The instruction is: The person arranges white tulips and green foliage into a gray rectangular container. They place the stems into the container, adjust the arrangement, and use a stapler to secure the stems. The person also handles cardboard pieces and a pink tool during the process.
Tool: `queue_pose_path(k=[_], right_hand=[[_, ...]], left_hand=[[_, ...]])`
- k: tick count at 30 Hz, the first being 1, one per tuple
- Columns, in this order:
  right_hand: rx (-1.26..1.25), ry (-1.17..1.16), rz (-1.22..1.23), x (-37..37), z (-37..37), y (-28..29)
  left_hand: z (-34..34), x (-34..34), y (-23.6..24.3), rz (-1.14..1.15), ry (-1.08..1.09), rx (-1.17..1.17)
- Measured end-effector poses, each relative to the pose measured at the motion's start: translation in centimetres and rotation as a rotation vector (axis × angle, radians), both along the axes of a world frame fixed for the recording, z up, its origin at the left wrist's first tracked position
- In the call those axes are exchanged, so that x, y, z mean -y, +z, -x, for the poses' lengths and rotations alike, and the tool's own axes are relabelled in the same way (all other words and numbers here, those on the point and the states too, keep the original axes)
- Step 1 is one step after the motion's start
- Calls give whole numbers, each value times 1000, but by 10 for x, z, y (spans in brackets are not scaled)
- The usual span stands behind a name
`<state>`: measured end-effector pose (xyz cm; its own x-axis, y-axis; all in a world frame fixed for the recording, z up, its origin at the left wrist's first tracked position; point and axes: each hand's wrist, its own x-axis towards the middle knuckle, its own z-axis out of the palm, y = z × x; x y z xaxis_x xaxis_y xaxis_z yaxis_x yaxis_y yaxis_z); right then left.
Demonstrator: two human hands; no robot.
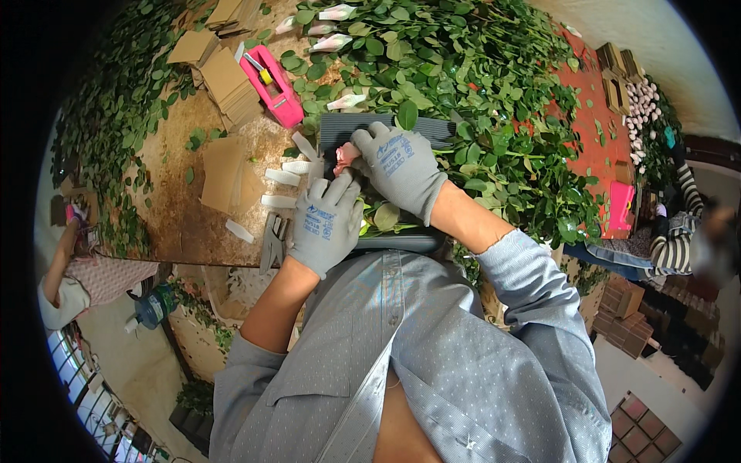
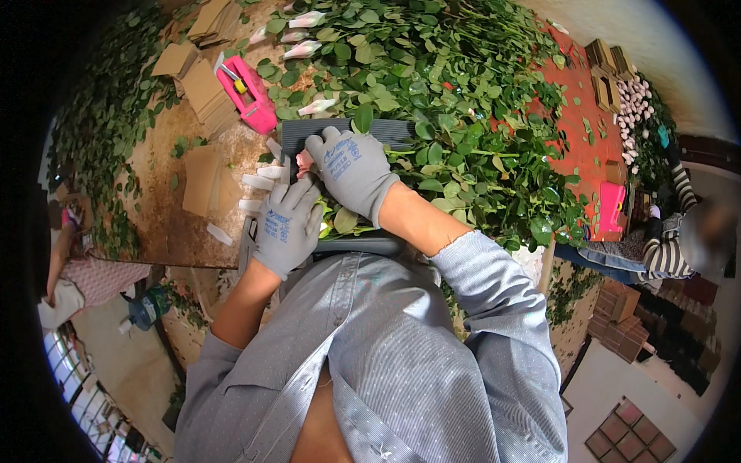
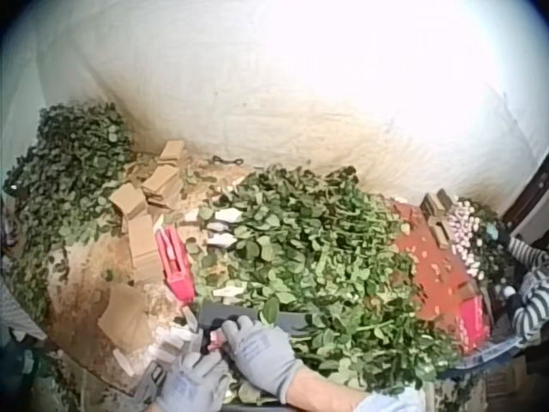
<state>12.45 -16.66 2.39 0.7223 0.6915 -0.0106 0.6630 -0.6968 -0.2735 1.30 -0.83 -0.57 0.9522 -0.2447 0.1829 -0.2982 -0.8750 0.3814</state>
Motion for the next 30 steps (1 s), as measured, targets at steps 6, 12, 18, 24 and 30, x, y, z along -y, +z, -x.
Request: queue_pose_path(k=[6,12,18,24,30], right_hand=[[23,11,-3,-3,0,-4],[23,34,45,-6,2,-2],[80,49,56,-6,4,-7],[70,39,97,-9,5,-1],[63,7,7,-4,7,-7]], left_hand=[[0,0,-1,-2,-7,-2],[-1,-1,-1,-3,-6,-40],[-2,1,2,57,-24,44],[-2,1,0,50,-33,40],[-1,-1,-1,-7,-30,6]])
